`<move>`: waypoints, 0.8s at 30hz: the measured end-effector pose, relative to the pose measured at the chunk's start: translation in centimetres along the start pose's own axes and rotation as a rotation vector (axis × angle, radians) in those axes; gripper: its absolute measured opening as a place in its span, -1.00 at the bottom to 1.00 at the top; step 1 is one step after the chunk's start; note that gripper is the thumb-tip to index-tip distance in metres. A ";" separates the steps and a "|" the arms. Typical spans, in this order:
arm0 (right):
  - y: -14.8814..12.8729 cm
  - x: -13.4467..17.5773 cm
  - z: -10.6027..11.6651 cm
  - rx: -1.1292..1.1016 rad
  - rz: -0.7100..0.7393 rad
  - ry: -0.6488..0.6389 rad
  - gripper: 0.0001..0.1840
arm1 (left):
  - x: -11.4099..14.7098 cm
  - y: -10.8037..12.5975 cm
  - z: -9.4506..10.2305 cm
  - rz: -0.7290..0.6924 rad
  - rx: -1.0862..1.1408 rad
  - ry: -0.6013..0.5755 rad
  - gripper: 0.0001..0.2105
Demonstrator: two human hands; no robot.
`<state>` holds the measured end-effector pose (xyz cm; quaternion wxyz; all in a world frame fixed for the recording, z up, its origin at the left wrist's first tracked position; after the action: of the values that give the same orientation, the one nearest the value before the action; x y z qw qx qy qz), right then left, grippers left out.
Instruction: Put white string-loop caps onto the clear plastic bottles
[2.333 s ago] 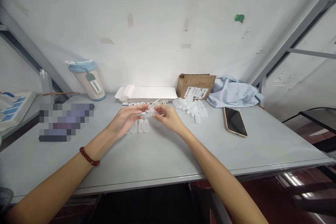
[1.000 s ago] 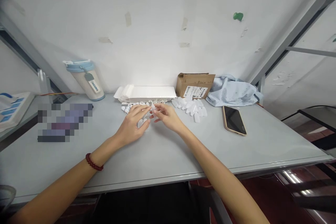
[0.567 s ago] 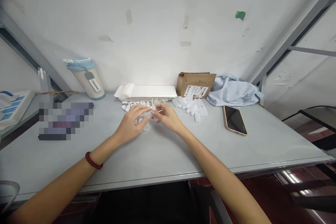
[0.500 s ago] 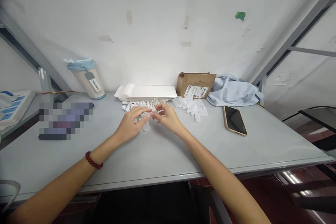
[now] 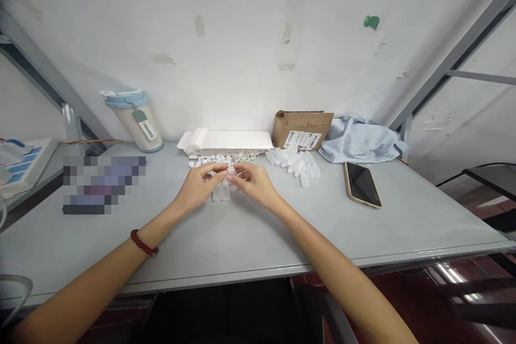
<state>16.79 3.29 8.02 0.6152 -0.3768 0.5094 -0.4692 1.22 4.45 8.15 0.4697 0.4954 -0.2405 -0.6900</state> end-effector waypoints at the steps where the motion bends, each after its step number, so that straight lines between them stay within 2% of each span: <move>1: 0.0 -0.1 0.0 0.000 -0.004 0.011 -0.65 | 0.1 0.1 0.0 -0.101 -0.067 0.044 -0.79; 3: 0.1 -0.2 0.2 0.003 -0.014 0.036 -0.64 | 0.4 0.4 -0.1 -0.338 -0.169 0.083 -0.75; 5: 0.2 -0.4 0.3 0.009 -0.035 0.060 -0.61 | 0.8 0.7 -0.4 -0.521 -0.218 0.049 -0.69; 8: 0.5 -0.5 0.5 -0.002 -0.067 0.060 -0.61 | 1.1 0.9 -0.6 -0.630 -0.280 -0.017 -0.65; 15: 0.6 -0.5 0.3 -0.062 -0.138 0.027 -0.68 | 0.9 0.5 -0.7 -0.639 -0.366 -0.043 -0.67; 19: 1.3 -0.7 0.4 -0.045 -0.180 -0.059 -0.71 | 1.0 0.1 -0.9 -0.598 -0.362 -0.068 -0.66; 21: 1.7 -0.7 0.5 0.004 -0.197 -0.115 -0.72 | 1.0 -0.1 -1.0 -0.562 -0.374 -0.092 -0.67; 24: 2.0 -0.8 0.6 0.232 -0.141 -0.160 -0.71 | 1.1 -0.3 -1.1 -0.513 -0.408 -0.137 -0.69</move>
<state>17.71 4.57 6.42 0.6589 -0.3741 0.3733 -0.5353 2.00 3.80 6.96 0.3528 0.3877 0.0042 -0.8516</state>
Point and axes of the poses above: each hand's wrist, its own x-axis away from the middle knuckle, its own z-axis out of the back of the hand, y = z × x, the point moved 2 cm from there along -x, towards the middle knuckle, and after that the axes turned 12 degrees about y, right-handed, at the moved point
